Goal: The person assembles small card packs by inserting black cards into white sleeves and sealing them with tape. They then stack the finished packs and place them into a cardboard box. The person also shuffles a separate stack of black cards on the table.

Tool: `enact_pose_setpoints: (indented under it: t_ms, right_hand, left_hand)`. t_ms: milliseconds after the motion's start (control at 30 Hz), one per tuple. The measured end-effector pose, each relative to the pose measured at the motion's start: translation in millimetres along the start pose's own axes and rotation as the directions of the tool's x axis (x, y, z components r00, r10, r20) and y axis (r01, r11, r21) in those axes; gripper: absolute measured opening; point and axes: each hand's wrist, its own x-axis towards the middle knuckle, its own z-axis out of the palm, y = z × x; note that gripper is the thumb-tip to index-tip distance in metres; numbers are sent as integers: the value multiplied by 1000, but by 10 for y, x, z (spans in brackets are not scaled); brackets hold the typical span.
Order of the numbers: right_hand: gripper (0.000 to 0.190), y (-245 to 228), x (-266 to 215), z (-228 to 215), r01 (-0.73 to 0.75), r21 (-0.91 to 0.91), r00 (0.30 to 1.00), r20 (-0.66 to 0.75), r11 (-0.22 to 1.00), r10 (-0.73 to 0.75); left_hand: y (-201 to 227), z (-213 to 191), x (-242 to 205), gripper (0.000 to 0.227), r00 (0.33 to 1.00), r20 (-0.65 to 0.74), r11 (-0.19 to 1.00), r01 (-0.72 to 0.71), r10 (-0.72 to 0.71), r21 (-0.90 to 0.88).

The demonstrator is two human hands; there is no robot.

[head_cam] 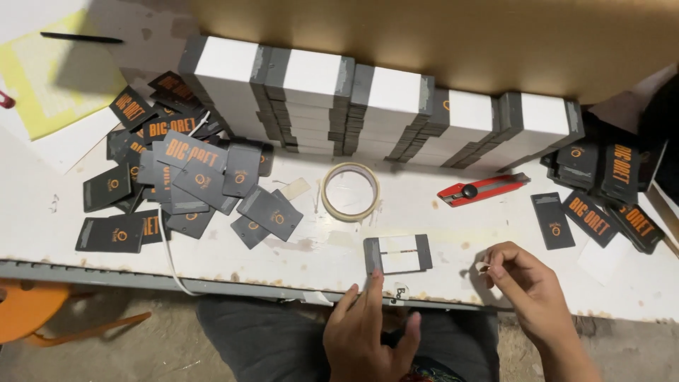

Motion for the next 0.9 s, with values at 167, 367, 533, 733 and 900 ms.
enact_pose_setpoints:
  t_ms: [167,367,533,733,900]
  right_hand:
    - [8,-176,165,40,143,-231,971,221,962,-91]
    - [11,-652,390,317,342,-461,877,470,819,-102]
    - [13,-663,592,425,334,-530,840,543,779,9]
    - [13,-623,695,509,365,-533,799,601,764,37]
    - [12,-589,691,547,340,-488,820,573,804,1]
  left_hand:
    - [-76,169,137,53,998,-65,995,18,-11,100]
    - [-162,339,296,84,999,-19,997,47,-46,56]
    - [-198,423,311,71,999,-34,991,5,0,137]
    - [-216,396,290,73,999,20,997,29,-30,77]
    - [-215,384,279,69,998,-62,1000,8,-9,-20]
